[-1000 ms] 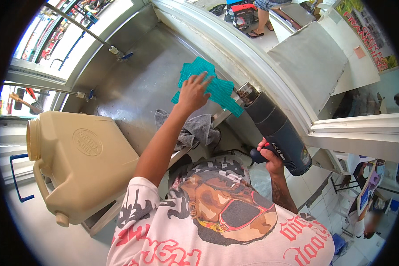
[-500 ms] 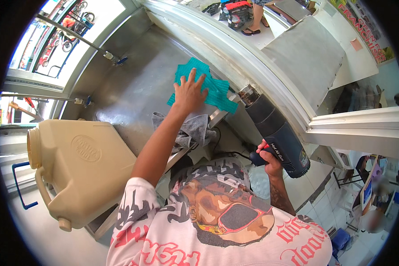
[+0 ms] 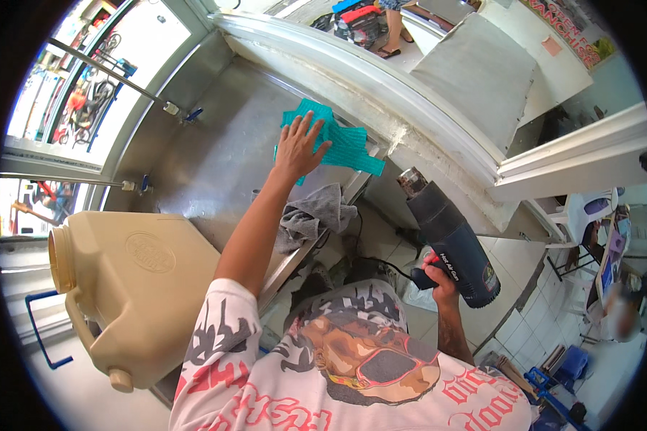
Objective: The person wipes a large beige plastic container with a cloth, then uses a heat gun to soften and attach green plastic pieces to the container's spout and base. The person repeatedly wipes the container and the surrounding stainless steel counter while another person stands nearby.
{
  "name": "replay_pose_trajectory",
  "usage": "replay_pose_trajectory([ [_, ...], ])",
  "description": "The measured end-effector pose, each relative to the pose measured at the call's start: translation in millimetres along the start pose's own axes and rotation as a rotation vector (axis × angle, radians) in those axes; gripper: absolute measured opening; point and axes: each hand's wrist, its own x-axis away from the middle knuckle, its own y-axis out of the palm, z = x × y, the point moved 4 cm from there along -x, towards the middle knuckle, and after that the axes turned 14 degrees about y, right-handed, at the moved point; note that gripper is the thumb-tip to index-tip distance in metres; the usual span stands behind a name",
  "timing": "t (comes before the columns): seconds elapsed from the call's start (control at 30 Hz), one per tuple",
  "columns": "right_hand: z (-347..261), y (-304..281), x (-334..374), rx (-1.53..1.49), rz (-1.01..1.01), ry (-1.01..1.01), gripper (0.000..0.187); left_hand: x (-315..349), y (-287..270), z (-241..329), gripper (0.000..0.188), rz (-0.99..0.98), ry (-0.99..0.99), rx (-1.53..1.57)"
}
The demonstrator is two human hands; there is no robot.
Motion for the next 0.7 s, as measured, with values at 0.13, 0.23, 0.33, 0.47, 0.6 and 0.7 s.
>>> replay_pose_trajectory([
  [0.13, 17, 0, 52, 0.013, 0.104, 0.003, 0.034, -4, 16, -10, 0.048, -0.21, -0.131, 0.205],
  [0.23, 36, 0, 95, -0.02, 0.173, 0.092, 0.033, 15, 5, 4, 0.042, -0.176, -0.068, 0.2],
  [0.33, 47, 2, 122, -0.001, 0.179, 0.078, 0.03, 35, -11, 27, 0.038, 0.047, 0.05, 0.181],
  [0.47, 53, 2, 124, -0.031, 0.141, 0.067, 0.027, 28, -8, 26, 0.039, 0.217, 0.039, 0.302],
  [0.6, 52, -6, 101, 0.134, 0.135, -0.05, 0.038, -8, 11, -5, 0.031, -0.007, -0.219, 0.186],
  [0.7, 56, -16, 78, 0.13, 0.176, -0.022, 0.032, -23, 27, -23, 0.02, -0.381, -0.435, 0.174],
])
